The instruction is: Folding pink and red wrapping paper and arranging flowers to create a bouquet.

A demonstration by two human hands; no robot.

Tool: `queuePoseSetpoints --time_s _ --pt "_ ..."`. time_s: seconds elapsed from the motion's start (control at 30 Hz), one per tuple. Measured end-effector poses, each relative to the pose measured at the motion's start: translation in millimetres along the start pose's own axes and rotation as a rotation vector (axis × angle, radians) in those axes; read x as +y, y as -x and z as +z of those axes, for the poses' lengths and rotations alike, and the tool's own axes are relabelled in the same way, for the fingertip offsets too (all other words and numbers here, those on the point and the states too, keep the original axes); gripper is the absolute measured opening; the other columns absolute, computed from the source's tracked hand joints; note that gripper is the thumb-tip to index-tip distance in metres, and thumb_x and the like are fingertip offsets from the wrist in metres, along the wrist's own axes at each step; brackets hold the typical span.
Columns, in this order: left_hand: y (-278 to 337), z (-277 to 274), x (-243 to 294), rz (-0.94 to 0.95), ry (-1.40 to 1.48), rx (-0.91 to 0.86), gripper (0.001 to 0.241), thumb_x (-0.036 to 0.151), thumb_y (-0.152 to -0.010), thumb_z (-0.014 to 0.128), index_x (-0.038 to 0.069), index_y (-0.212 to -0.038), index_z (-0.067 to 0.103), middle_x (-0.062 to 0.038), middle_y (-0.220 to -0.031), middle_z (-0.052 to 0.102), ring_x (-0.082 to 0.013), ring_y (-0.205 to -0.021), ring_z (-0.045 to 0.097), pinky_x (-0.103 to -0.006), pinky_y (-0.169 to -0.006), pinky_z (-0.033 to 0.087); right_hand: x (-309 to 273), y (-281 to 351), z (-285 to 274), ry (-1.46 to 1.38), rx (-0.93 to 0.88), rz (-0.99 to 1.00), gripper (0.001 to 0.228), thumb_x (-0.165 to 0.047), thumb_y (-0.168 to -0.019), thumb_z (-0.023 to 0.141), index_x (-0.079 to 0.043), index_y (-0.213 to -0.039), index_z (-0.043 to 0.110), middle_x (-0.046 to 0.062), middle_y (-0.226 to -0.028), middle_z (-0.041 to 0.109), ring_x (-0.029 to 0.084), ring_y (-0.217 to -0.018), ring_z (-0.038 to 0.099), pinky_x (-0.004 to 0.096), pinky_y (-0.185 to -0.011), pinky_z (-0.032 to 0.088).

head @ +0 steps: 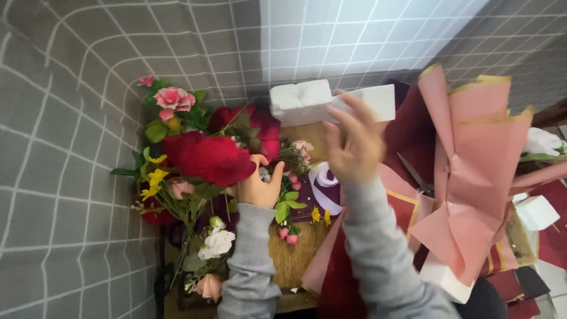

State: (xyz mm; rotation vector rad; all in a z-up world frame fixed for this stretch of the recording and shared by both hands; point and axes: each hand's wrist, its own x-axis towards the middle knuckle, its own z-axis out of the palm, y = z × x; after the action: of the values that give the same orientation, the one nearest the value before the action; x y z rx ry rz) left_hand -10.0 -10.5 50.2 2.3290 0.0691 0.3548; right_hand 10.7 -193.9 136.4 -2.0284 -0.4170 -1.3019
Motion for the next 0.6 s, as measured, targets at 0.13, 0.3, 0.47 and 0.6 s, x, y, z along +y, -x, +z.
queuePoseSetpoints --time_s 0.13,0.3,0.47,0.6 --pt "3.4 9.8 4.0 0.01 0.06 0.022 0.035 0.049 -0.08 0.083 0.026 -0.09 0.058 0.001 -0.084 0.067 -0.0288 -0.087 0.069 -0.0431 -0.077 0.055 37.1 30.0 -23.1 0.218 0.216 -0.018 0.048 -0.011 -0.078 0.091 0.0 -0.121 0.071 0.027 -0.143 0.044 0.048 -0.137 0.042 0.055 -0.117 0.035" --pt "8.5 28.3 -13.6 0.022 0.154 0.023 0.029 0.041 -0.083 0.082 0.024 -0.093 0.061 -0.005 -0.077 0.061 -0.0318 -0.075 0.069 -0.0401 -0.067 0.056 80.3 62.3 3.4 -0.093 0.135 0.704 0.117 0.001 -0.088 0.093 -0.04 -0.165 0.015 -0.005 -0.172 0.007 0.037 -0.142 0.056 0.062 -0.103 0.058" --pt "6.7 34.5 -22.3 0.038 0.167 0.018 0.03 0.042 -0.083 0.081 0.023 -0.095 0.061 -0.004 -0.076 0.06 -0.0305 -0.072 0.069 -0.0395 -0.065 0.056 106.5 50.5 30.0 -0.252 0.202 0.715 0.124 0.012 -0.084 0.091 -0.038 -0.16 0.008 0.011 -0.146 0.047 0.036 -0.128 0.065 0.056 -0.101 0.06" --pt "6.2 37.3 -23.8 0.06 0.193 0.004 0.029 0.039 -0.083 0.081 0.021 -0.095 0.062 -0.005 -0.073 0.058 -0.0318 -0.068 0.068 -0.041 -0.062 0.055 117.8 52.2 53.4 -0.192 0.111 0.807 0.093 -0.001 -0.09 0.089 -0.017 -0.157 0.027 0.021 -0.137 0.058 0.047 -0.133 0.056 0.06 -0.107 0.053"
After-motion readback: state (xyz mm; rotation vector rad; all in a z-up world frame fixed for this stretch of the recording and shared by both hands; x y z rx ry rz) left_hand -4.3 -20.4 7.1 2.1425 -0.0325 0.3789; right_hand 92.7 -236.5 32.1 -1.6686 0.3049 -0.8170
